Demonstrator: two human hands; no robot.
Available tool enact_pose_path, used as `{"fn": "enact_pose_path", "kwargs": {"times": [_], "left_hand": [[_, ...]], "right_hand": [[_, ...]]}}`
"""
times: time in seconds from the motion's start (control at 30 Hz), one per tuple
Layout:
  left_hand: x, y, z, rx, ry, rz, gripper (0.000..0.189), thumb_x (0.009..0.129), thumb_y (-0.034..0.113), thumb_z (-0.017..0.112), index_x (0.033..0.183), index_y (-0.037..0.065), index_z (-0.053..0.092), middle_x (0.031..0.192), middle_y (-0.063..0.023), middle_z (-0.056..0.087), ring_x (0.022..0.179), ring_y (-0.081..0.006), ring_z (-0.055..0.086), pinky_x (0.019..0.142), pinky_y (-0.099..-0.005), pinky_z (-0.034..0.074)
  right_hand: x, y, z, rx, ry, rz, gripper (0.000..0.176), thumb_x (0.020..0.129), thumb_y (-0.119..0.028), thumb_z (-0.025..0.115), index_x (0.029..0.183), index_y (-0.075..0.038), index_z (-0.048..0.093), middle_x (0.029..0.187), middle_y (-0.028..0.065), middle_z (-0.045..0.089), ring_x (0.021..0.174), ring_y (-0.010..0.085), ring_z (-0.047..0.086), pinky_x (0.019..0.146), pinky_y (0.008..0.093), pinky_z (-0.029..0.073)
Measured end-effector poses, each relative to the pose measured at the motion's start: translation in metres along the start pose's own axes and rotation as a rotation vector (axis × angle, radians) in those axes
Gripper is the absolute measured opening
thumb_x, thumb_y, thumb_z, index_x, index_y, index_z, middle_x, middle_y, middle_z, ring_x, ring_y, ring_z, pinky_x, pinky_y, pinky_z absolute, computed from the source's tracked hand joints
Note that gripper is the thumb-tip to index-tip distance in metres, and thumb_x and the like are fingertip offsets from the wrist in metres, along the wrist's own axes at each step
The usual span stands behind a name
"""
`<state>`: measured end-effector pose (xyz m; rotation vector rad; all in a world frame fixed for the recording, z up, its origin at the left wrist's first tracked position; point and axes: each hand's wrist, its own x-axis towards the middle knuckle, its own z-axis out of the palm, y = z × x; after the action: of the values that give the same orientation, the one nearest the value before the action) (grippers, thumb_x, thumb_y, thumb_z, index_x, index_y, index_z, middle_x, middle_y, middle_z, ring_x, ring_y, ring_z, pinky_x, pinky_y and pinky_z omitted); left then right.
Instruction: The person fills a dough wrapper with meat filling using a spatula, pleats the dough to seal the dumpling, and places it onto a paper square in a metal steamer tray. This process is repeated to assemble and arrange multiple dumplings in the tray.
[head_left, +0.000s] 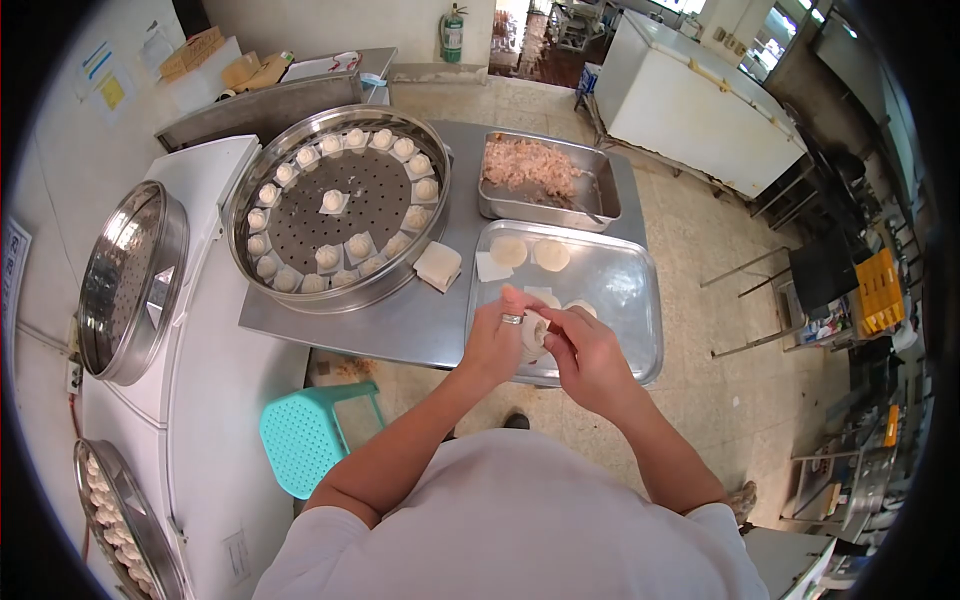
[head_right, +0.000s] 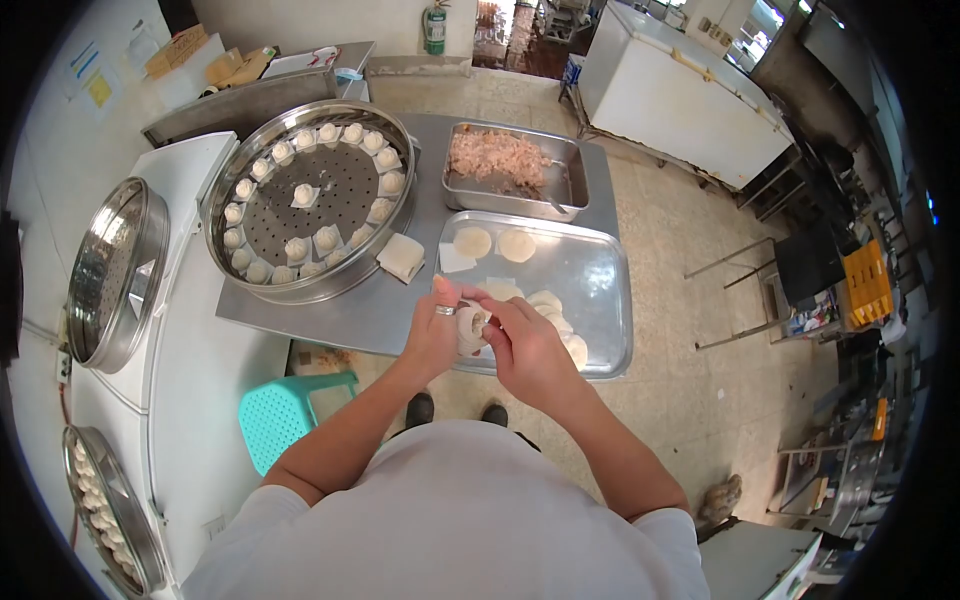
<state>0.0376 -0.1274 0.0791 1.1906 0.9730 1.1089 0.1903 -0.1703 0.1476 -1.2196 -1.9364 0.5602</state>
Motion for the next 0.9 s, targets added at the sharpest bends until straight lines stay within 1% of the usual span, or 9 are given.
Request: {"fn": "enact_pose_path", "kwargs": {"times": [0.07, 0.17, 0.27, 0.37, 0.47, 0.57, 0.67, 0.77, 0.9], "left_hand": [[0.001, 0.007, 0.0, 0.003, -0.02, -0.006, 0.084, 0.107, 0.065, 0.026, 0.086, -0.003, 0.07, 0.078, -0.0085, 0.068, 0.076, -0.0172, 0.064, 0.073, -0.0333, 0.052], [0.01, 0.004, 0.0, 0.106, -0.017, 0.195, 0.095, 0.103, 0.073, 0.016, 0.083, -0.002, 0.07, 0.073, -0.0068, 0.065, 0.066, -0.0136, 0.062, 0.059, -0.0295, 0.051], [0.007, 0.014, -0.005, 0.06, -0.02, -0.057, 0.096, 0.102, 0.074, 0.016, 0.078, -0.002, 0.069, 0.071, -0.0066, 0.064, 0.065, -0.0141, 0.062, 0.056, -0.0296, 0.049], [0.003, 0.035, -0.007, 0.04, -0.041, -0.191, 0.098, 0.1, 0.077, 0.015, 0.074, -0.002, 0.067, 0.069, -0.0063, 0.063, 0.065, -0.0148, 0.062, 0.056, -0.0303, 0.049], [0.008, 0.037, -0.008, 0.039, -0.065, -0.19, 0.089, 0.104, 0.071, 0.026, 0.08, -0.004, 0.069, 0.068, -0.0095, 0.064, 0.064, -0.0197, 0.065, 0.061, -0.0345, 0.052], [0.018, 0.039, -0.013, 0.154, -0.122, 0.003, 0.089, 0.105, 0.069, 0.026, 0.083, -0.005, 0.07, 0.071, -0.01, 0.067, 0.068, -0.0193, 0.066, 0.066, -0.0354, 0.053], [0.015, 0.047, -0.007, 0.058, -0.088, 0.092, 0.09, 0.106, 0.068, 0.025, 0.083, -0.005, 0.071, 0.075, -0.0102, 0.069, 0.072, -0.0186, 0.067, 0.069, -0.0357, 0.053], [0.012, 0.034, -0.005, 0.156, 0.013, 0.19, 0.101, 0.102, 0.075, 0.014, 0.079, -0.004, 0.073, 0.075, -0.0084, 0.069, 0.077, -0.0173, 0.065, 0.077, -0.0321, 0.051], [0.013, 0.03, -0.008, 0.073, 0.027, 0.05, 0.102, 0.102, 0.074, 0.011, 0.078, -0.003, 0.073, 0.072, -0.0073, 0.068, 0.074, -0.0166, 0.064, 0.074, -0.0319, 0.052]], "right_hand": [[0.002, 0.005, -0.002, -0.016, -0.024, -0.053, 0.008, 0.088, 0.004, 0.066, 0.096, 0.002, 0.064, 0.089, 0.0179, 0.063, 0.078, 0.0367, 0.065, 0.063, 0.0426, 0.051], [0.001, 0.01, -0.001, -0.078, -0.04, -0.036, 0.007, 0.087, 0.005, 0.067, 0.093, 0.002, 0.064, 0.088, 0.0167, 0.064, 0.076, 0.036, 0.065, 0.062, 0.0429, 0.051], [0.002, 0.004, -0.005, -0.202, -0.041, -0.12, 0.006, 0.087, 0.005, 0.067, 0.092, 0.002, 0.065, 0.087, 0.0162, 0.065, 0.075, 0.0357, 0.065, 0.062, 0.0435, 0.052], [0.006, -0.002, -0.011, -0.253, -0.011, -0.194, 0.011, 0.087, 0.006, 0.068, 0.098, 0.003, 0.066, 0.085, 0.0162, 0.065, 0.072, 0.0325, 0.065, 0.062, 0.0392, 0.052], [0.016, -0.018, -0.011, -0.133, 0.032, -0.105, 0.011, 0.087, 0.007, 0.067, 0.097, 0.003, 0.066, 0.083, 0.0158, 0.065, 0.071, 0.0324, 0.065, 0.062, 0.0385, 0.052], [0.023, -0.018, -0.018, -0.139, -0.073, -0.079, 0.009, 0.087, 0.007, 0.065, 0.093, 0.001, 0.065, 0.085, 0.0176, 0.066, 0.073, 0.0376, 0.066, 0.063, 0.0443, 0.053], [0.025, -0.009, -0.018, -0.196, -0.048, -0.134, 0.012, 0.085, 0.007, 0.066, 0.095, 0.001, 0.065, 0.083, 0.0176, 0.066, 0.071, 0.0383, 0.065, 0.063, 0.0444, 0.053], [0.023, -0.01, -0.018, -0.27, -0.053, -0.181, 0.015, 0.081, 0.009, 0.067, 0.093, 0.001, 0.065, 0.084, 0.0172, 0.066, 0.073, 0.0376, 0.066, 0.063, 0.0445, 0.054], [0.024, -0.014, -0.014, -0.318, 0.023, -0.283, 0.016, 0.078, 0.011, 0.067, 0.091, 0.001, 0.064, 0.086, 0.0167, 0.066, 0.074, 0.0365, 0.066, 0.063, 0.044, 0.054]]}}
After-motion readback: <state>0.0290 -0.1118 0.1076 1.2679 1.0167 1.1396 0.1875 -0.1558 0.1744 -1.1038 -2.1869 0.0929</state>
